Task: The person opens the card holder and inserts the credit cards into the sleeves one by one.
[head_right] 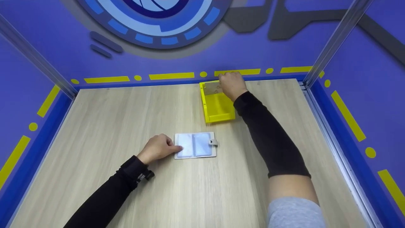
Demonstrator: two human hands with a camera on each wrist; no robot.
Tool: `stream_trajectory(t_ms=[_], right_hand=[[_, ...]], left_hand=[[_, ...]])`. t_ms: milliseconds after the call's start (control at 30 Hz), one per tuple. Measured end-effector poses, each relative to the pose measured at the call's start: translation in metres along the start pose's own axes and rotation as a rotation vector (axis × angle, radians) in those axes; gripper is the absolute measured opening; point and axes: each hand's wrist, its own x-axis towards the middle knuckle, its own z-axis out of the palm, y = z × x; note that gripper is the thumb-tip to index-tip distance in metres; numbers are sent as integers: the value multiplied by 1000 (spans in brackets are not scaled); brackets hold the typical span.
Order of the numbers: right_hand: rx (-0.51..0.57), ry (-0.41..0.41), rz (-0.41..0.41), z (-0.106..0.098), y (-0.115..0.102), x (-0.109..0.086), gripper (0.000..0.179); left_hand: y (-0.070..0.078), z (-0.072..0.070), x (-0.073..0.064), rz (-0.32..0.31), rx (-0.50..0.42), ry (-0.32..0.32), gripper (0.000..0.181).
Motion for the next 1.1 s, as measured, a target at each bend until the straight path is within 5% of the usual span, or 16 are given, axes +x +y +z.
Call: stream_trajectory(t_ms=[233, 767, 1100], right_hand=[[12, -101, 17, -15, -1, -17, 33], [493, 166, 131, -38, -38, -71, 28], [609, 92, 235, -40, -71, -99, 30]], left_hand=[[0, 0, 1, -13, -4, -8, 56], [1, 1, 2, -14, 4, -17, 54], [2, 0, 0, -24, 6, -22, 55]])
